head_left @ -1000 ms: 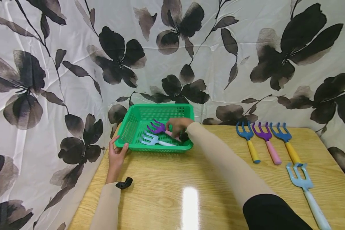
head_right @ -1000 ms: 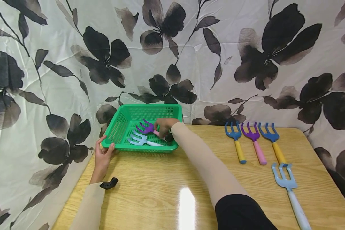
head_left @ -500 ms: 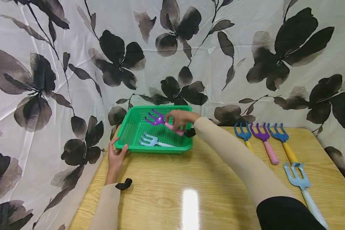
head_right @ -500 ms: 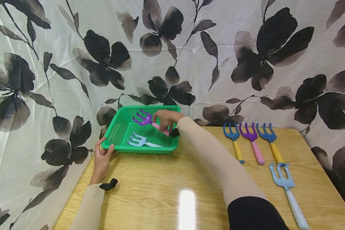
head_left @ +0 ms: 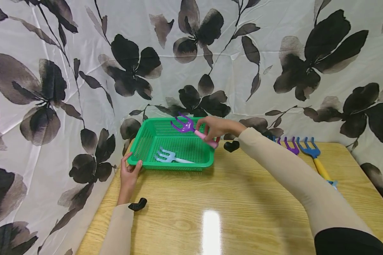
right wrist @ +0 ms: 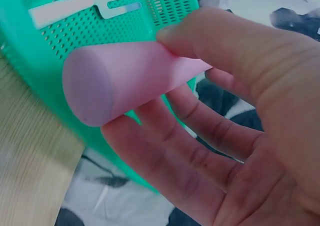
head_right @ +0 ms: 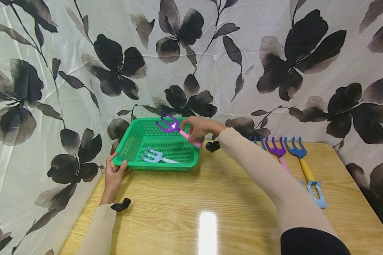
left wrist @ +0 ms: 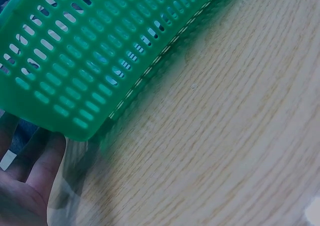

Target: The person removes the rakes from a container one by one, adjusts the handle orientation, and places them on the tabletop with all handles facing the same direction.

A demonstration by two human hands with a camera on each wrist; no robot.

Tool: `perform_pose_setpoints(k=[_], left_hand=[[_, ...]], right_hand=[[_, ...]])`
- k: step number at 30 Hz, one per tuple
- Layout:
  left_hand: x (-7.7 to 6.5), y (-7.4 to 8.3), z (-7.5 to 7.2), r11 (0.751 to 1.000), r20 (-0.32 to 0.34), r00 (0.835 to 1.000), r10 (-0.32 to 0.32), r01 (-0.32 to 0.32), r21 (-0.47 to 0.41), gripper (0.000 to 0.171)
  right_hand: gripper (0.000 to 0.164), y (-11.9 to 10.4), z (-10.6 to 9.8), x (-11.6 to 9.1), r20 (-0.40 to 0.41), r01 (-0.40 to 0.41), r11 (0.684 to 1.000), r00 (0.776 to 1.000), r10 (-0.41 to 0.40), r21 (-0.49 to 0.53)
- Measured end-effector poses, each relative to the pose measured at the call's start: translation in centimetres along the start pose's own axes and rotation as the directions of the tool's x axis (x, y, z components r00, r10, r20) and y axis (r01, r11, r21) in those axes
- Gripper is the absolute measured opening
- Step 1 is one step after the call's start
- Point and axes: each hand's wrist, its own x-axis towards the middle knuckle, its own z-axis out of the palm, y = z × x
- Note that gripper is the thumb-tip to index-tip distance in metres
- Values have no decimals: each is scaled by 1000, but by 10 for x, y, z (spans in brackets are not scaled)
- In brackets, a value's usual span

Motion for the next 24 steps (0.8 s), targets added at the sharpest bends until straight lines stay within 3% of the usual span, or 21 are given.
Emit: perform_pose_setpoints(k=[5, 12, 24], left_hand=[[8, -20, -2, 999, -34, 999, 23, -22, 27, 66], [7, -22, -1, 999, -58, 998, 15, -12, 48, 63], [8, -21, 2, 999, -55, 998, 14, -12, 35, 65]], right_hand=[[49, 12, -8, -31, -31, 3, 998, 1000, -1, 58], [48, 38, -11, -75, -93, 35, 992, 995, -23, 123], [49, 84, 1, -164, -231, -8, 986, 972, 47, 168]])
